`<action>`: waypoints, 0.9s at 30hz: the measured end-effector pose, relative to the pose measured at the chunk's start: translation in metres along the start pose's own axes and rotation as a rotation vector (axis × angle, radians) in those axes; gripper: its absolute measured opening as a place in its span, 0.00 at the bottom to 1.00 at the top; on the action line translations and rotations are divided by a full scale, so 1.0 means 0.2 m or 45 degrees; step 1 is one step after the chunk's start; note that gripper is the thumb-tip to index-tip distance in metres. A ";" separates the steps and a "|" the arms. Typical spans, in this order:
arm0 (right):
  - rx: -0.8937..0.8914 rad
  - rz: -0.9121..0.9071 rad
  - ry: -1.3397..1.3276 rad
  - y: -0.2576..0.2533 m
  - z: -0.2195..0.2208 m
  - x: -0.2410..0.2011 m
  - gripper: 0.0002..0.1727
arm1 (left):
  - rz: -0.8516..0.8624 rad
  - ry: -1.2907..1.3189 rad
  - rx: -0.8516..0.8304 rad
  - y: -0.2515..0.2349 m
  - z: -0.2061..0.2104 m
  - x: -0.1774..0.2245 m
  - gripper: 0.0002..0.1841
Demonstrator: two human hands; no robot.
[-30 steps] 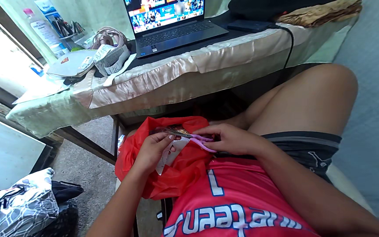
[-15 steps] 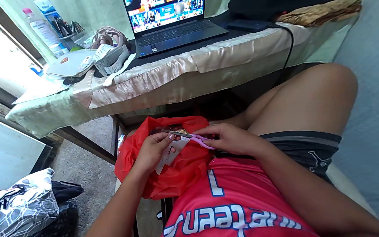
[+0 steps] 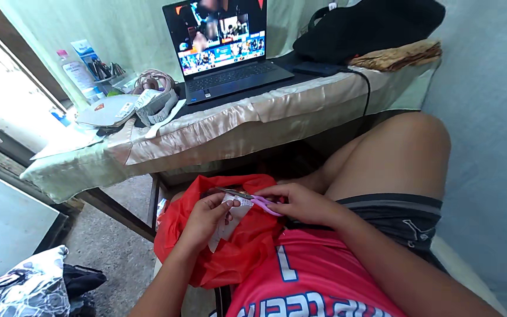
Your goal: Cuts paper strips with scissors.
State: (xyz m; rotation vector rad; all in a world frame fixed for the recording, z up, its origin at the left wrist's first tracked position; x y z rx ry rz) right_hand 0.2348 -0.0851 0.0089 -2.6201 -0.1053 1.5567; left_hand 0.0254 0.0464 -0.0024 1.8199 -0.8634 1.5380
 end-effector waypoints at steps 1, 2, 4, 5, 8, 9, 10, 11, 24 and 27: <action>-0.006 -0.008 -0.004 0.00 0.00 0.00 0.19 | 0.002 0.006 -0.001 0.00 0.00 0.00 0.11; -0.014 -0.016 -0.011 0.00 0.00 0.00 0.19 | 0.006 0.007 -0.001 0.00 0.00 0.00 0.11; -0.028 -0.014 -0.028 0.00 0.01 0.00 0.19 | 0.006 0.012 0.002 0.00 0.00 0.00 0.11; -0.029 -0.009 -0.030 0.00 0.01 0.00 0.19 | 0.000 0.018 0.009 0.00 0.00 0.00 0.11; -0.019 -0.007 -0.038 0.00 0.01 0.00 0.19 | -0.009 0.045 0.037 0.00 0.01 -0.01 0.11; -0.014 -0.014 -0.042 0.00 0.00 -0.01 0.19 | -0.013 0.054 0.049 0.00 0.01 -0.01 0.11; -0.007 -0.026 -0.050 0.01 0.00 -0.01 0.19 | -0.018 0.059 0.062 0.00 0.01 0.00 0.11; 0.003 -0.034 -0.060 0.01 0.00 -0.01 0.19 | -0.023 0.060 0.070 0.00 0.01 0.00 0.11; 0.013 -0.028 -0.091 0.01 0.01 -0.03 0.20 | 0.027 0.077 0.083 0.00 0.00 0.00 0.11; 0.022 -0.031 -0.107 0.01 0.01 -0.03 0.20 | 0.061 0.083 0.093 0.00 0.00 0.00 0.11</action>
Point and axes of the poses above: each hand's wrist, its own y-axis away from the middle knuckle, its own z-axis out of the palm, x = y × z, the point moved 4 cm from there along -y, towards the middle knuckle, and after that the axes turned 8 degrees about -y, right-handed, at the moved point
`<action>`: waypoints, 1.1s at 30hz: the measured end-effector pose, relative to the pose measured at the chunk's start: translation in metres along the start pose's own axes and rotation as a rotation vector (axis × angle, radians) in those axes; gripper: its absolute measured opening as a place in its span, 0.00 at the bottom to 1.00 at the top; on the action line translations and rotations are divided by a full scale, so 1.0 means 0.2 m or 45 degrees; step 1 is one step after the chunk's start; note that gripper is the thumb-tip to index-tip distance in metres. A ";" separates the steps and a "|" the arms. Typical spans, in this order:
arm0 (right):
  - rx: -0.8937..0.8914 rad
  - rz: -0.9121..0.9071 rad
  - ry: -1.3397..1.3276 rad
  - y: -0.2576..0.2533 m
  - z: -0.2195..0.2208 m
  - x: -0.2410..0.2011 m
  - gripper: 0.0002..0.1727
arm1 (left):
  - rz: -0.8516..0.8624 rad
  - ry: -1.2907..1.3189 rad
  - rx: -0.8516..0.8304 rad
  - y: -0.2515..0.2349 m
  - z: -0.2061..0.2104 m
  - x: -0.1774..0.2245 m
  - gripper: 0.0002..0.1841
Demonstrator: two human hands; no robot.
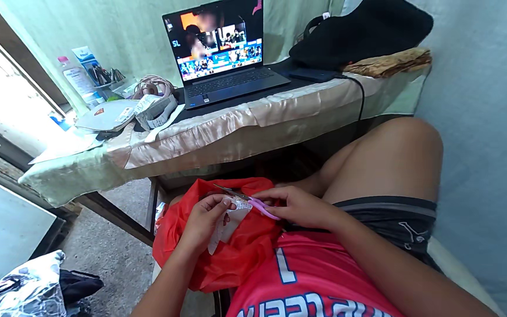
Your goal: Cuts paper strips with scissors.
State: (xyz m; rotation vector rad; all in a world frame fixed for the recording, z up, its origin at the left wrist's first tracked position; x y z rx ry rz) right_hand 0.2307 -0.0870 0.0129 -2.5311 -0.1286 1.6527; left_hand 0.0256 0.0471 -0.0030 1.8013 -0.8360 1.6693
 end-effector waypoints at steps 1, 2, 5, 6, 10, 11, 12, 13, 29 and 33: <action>0.003 0.001 -0.003 0.00 0.00 0.00 0.20 | 0.005 0.000 0.001 0.00 0.00 0.00 0.11; 0.005 0.000 -0.004 0.00 0.00 0.00 0.20 | 0.008 -0.004 -0.001 0.00 0.00 0.00 0.10; -0.004 -0.004 -0.018 0.00 0.00 0.01 0.20 | 0.012 0.003 -0.011 0.00 0.00 -0.01 0.11; -0.006 -0.004 -0.024 0.00 0.00 0.01 0.20 | 0.014 0.009 -0.014 0.00 0.00 -0.01 0.11; 0.003 -0.013 -0.024 0.00 0.00 0.00 0.20 | 0.019 0.038 -0.011 0.00 0.01 0.00 0.13; 0.008 -0.013 -0.022 0.00 0.00 0.00 0.20 | 0.023 0.044 -0.013 0.00 0.01 0.00 0.14; 0.014 -0.015 -0.022 0.00 0.00 0.00 0.20 | 0.032 0.049 -0.018 0.00 0.01 0.00 0.14; 0.016 -0.017 -0.023 0.00 0.00 0.00 0.20 | 0.039 0.053 -0.025 0.00 0.01 0.00 0.15; 0.013 -0.003 -0.019 0.01 0.01 0.01 0.20 | 0.077 -0.131 -0.042 0.02 0.02 0.02 0.12; 0.011 -0.011 -0.023 0.00 0.01 0.01 0.20 | 0.025 -0.098 -0.046 0.02 0.01 0.03 0.14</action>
Point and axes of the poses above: each hand's wrist, its own y-axis away from the middle knuckle, its own z-axis out of the palm, x = y × z, the point moved 4 cm from there along -y, towards the middle knuckle, and after that the axes turned 8 degrees about -y, right-handed, at the moved point
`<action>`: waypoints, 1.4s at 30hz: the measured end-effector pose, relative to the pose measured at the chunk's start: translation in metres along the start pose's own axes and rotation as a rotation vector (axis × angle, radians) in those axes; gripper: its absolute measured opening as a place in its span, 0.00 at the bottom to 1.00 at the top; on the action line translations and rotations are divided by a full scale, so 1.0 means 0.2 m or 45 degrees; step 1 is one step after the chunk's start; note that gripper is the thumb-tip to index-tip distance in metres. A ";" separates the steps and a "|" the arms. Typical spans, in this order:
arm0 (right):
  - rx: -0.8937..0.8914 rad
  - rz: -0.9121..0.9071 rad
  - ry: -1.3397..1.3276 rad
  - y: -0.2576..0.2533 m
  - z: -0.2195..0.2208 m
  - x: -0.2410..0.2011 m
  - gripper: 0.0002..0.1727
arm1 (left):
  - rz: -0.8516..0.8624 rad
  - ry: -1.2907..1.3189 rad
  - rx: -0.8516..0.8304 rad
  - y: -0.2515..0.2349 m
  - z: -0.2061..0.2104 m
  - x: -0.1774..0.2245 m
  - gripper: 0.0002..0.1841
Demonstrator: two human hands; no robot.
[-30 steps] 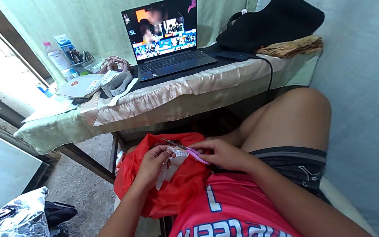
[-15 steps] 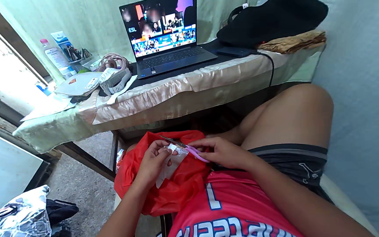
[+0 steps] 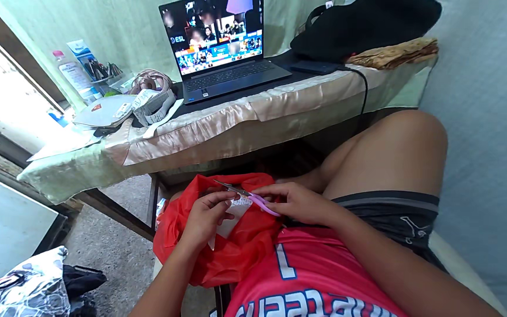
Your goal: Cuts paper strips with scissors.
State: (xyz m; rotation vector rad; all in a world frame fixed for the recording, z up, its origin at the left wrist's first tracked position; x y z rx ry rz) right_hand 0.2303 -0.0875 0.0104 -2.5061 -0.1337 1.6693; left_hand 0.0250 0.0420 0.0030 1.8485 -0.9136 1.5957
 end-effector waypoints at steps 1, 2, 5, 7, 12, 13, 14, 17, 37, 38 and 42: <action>0.000 -0.003 0.000 0.00 0.00 0.00 0.20 | -0.005 0.000 0.006 0.00 0.00 0.00 0.14; 0.002 -0.008 0.003 0.00 0.00 0.01 0.20 | -0.002 -0.009 0.014 0.00 0.00 0.00 0.14; 0.001 -0.008 0.008 0.00 0.00 0.01 0.20 | 0.077 -0.014 0.031 0.00 -0.01 0.00 0.15; 0.003 -0.006 0.003 0.00 0.00 0.01 0.20 | 0.162 0.020 0.031 -0.01 -0.01 -0.01 0.14; 0.019 -0.016 -0.006 0.00 0.00 0.00 0.20 | 0.290 -0.023 0.100 -0.01 -0.02 -0.01 0.13; 0.018 -0.026 -0.016 0.00 0.00 0.00 0.20 | 0.309 -0.036 0.121 -0.01 -0.02 0.00 0.12; 0.009 -0.031 -0.027 0.00 0.00 -0.01 0.21 | 0.326 -0.044 0.140 -0.01 -0.02 0.00 0.12; -0.003 -0.033 -0.057 0.00 0.01 -0.01 0.24 | 0.363 -0.036 0.176 -0.01 -0.03 0.00 0.12; -0.071 -0.049 -0.055 0.00 0.02 -0.03 0.25 | 0.481 -0.085 0.153 -0.02 -0.03 0.00 0.07; -0.064 -0.041 -0.047 0.00 0.02 -0.03 0.26 | 0.480 -0.091 0.161 -0.02 -0.03 0.00 0.07; -0.054 -0.033 -0.035 0.00 0.02 -0.03 0.26 | 0.477 -0.099 0.182 -0.01 -0.03 0.01 0.07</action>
Point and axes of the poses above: each hand's wrist, its own y-axis away from the middle knuckle, its own z-axis out of the palm, x = y × z, the point moved 4 cm from there along -y, towards the middle knuckle, and after that the axes turned 8 degrees about -y, right-handed, at the moved point
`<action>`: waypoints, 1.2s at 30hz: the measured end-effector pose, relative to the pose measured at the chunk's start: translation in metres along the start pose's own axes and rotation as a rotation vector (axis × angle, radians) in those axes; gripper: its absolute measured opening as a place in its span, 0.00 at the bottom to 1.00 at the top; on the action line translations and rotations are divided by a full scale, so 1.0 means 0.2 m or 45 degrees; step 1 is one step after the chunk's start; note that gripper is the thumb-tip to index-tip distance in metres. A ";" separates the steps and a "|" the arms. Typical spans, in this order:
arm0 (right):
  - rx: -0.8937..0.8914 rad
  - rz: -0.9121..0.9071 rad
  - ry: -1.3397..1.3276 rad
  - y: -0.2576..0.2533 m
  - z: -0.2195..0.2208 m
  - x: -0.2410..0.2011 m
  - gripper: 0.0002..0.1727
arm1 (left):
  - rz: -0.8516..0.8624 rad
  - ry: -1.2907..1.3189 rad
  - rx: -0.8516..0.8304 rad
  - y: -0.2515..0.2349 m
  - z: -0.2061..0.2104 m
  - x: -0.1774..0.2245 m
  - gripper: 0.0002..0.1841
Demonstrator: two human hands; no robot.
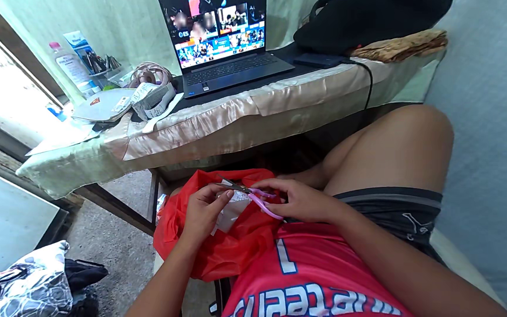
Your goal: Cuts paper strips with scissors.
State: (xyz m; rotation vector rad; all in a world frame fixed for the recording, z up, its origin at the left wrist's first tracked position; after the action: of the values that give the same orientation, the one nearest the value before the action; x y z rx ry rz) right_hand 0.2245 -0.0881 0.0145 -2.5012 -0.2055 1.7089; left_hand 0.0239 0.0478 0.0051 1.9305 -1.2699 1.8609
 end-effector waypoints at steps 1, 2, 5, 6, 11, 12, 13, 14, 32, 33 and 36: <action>-0.001 0.004 0.008 0.00 0.00 0.00 0.26 | 0.001 -0.006 0.003 0.00 0.00 0.00 0.07; -0.001 0.008 0.019 0.00 0.00 0.01 0.26 | -0.002 -0.015 0.007 0.00 0.00 0.00 0.07; 0.000 0.019 0.024 0.00 0.00 0.01 0.26 | -0.019 -0.019 0.018 0.00 0.00 0.00 0.07; 0.004 0.021 0.028 0.00 0.00 0.01 0.25 | -0.025 -0.018 0.023 0.00 0.00 0.00 0.07; 0.017 0.017 0.049 0.00 0.01 0.01 0.24 | -0.031 -0.025 0.030 0.00 -0.01 0.00 0.07; 0.020 0.017 0.054 0.00 0.00 0.01 0.24 | -0.033 -0.031 0.035 0.00 -0.01 0.00 0.07; 0.026 0.013 0.058 0.00 0.00 0.01 0.24 | -0.040 -0.038 0.038 0.00 -0.01 0.00 0.07; 0.031 0.010 0.063 0.00 0.00 0.02 0.24 | -0.049 -0.042 0.042 0.00 -0.01 0.00 0.07; 0.062 0.023 0.083 0.01 0.00 0.02 0.24 | -0.023 0.019 0.051 0.00 0.00 0.00 0.07; 0.068 0.029 0.083 0.01 0.00 0.02 0.24 | -0.026 0.050 0.060 0.00 0.00 0.01 0.07; 0.075 0.033 0.072 0.01 0.00 0.03 0.24 | -0.107 0.111 0.095 0.00 0.00 0.00 0.11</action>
State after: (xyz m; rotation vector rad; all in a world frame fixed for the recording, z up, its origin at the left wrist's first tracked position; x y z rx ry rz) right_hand 0.2271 -0.0885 0.0098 -2.5166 -0.1167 1.6265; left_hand 0.0245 0.0475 0.0060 1.8847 -1.0915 1.9536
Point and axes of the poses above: each hand's wrist, its own y-axis away from the middle knuckle, its own z-axis out of the palm, x = y × z, the point moved 4 cm from there along -y, towards the middle knuckle, and after that the axes turned 8 degrees about -y, right-handed, at the moved point
